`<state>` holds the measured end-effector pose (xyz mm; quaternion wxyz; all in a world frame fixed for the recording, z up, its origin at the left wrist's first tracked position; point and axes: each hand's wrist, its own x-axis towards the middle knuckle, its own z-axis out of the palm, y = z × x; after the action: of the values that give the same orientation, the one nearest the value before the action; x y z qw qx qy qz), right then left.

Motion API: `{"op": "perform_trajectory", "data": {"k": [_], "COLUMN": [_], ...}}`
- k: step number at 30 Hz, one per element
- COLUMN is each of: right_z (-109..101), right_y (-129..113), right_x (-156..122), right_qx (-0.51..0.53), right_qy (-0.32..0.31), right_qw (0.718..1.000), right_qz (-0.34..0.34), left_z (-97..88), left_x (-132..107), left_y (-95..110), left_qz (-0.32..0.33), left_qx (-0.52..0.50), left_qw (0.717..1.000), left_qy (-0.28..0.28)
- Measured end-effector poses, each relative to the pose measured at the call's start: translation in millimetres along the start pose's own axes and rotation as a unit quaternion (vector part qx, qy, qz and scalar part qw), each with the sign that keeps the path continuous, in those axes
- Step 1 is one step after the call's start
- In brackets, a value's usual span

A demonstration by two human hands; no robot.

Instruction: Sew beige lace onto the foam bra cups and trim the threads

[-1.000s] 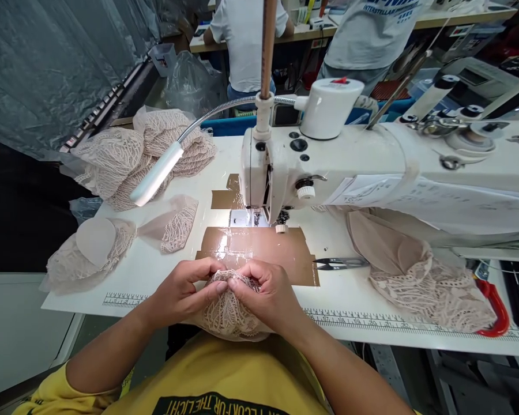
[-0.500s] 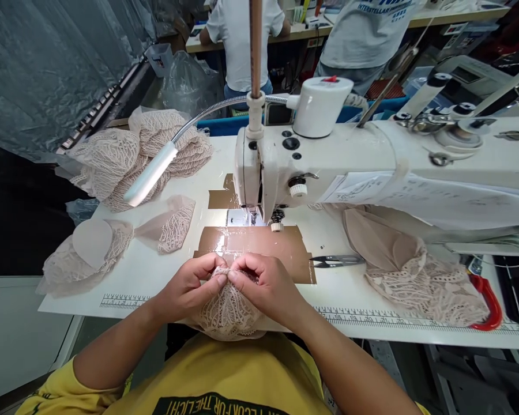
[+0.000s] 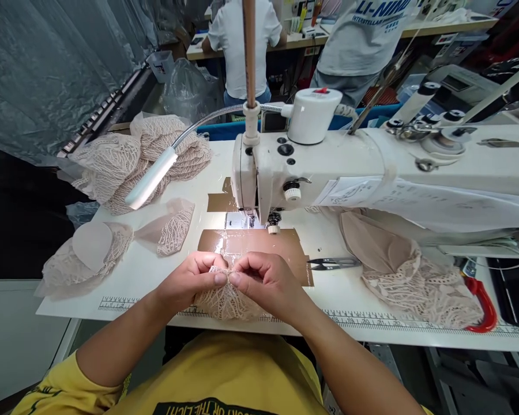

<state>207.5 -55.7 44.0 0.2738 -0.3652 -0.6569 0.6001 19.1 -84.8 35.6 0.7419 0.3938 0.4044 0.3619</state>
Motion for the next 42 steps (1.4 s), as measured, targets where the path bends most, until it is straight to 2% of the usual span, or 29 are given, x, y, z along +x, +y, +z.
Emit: {"op": "perform_trajectory", "data": {"k": [3, 5, 7, 9, 11, 12, 14, 16, 19, 22, 24, 27, 29, 30, 32, 35, 38, 42], "right_z": [-10, -22, -34, -43, -48, -49, -49, -47, -42, -34, -28, -23, -22, -21, -21, -21, -21, -20], "right_y": [10, 16, 20, 19, 15, 12, 7, 6, 15, 29, 36, 41, 42, 42, 42, 43, 45, 45], "right_x": [0, -5, -12, -16, -15, -12, -2, 10, 23, 28, 28, 26, 26, 26, 27, 30, 32, 36], "right_qx": [0.013, 0.001, -0.029, -0.065, -0.115, -0.147, -0.213, -0.268, -0.331, -0.403, -0.463, -0.537, -0.569, -0.581, -0.599, -0.607, -0.609, -0.613], "right_qy": [0.010, 0.042, 0.081, 0.095, 0.090, 0.082, 0.061, 0.037, 0.034, 0.020, -0.002, -0.014, -0.015, -0.011, -0.002, 0.013, 0.028, 0.051], "right_qw": [1.000, 0.999, 0.995, 0.992, 0.988, 0.985, 0.975, 0.963, 0.943, 0.915, 0.886, 0.843, 0.822, 0.813, 0.800, 0.794, 0.792, 0.788], "right_qz": [0.015, 0.029, 0.041, 0.049, 0.049, 0.045, 0.035, 0.025, 0.000, -0.021, -0.025, -0.030, -0.033, -0.034, -0.034, -0.034, -0.030, -0.020], "left_z": [-13.6, -27.6, -39.3, -43.7, -38.8, -33.4, -18.9, -2.7, 16.9, 23.4, 19.3, 5.3, -4.7, -9.3, -17.2, -27.4, -36.3, -44.9], "left_x": [-6, -14, -19, -13, 6, 20, 49, 72, 80, 66, 53, 42, 42, 44, 50, 63, 74, 84], "left_y": [8, 23, 39, 48, 45, 40, 24, 6, -12, -10, 2, 26, 35, 36, 29, 6, -12, -13], "left_qz": [0.016, 0.080, 0.169, 0.241, 0.278, 0.286, 0.241, 0.159, 0.131, 0.126, 0.123, 0.098, 0.096, 0.111, 0.168, 0.248, 0.269, 0.277], "left_qx": [-0.015, 0.046, 0.166, 0.327, 0.496, 0.570, 0.689, 0.754, 0.769, 0.761, 0.738, 0.654, 0.609, 0.604, 0.620, 0.661, 0.694, 0.724], "left_qw": [0.994, 0.975, 0.926, 0.847, 0.761, 0.723, 0.655, 0.624, 0.616, 0.628, 0.660, 0.748, 0.784, 0.788, 0.766, 0.708, 0.667, 0.631], "left_qy": [0.109, 0.202, 0.294, 0.344, 0.312, 0.265, 0.194, 0.130, 0.110, 0.104, 0.060, -0.061, -0.071, -0.052, -0.005, 0.013, 0.021, 0.014]}}
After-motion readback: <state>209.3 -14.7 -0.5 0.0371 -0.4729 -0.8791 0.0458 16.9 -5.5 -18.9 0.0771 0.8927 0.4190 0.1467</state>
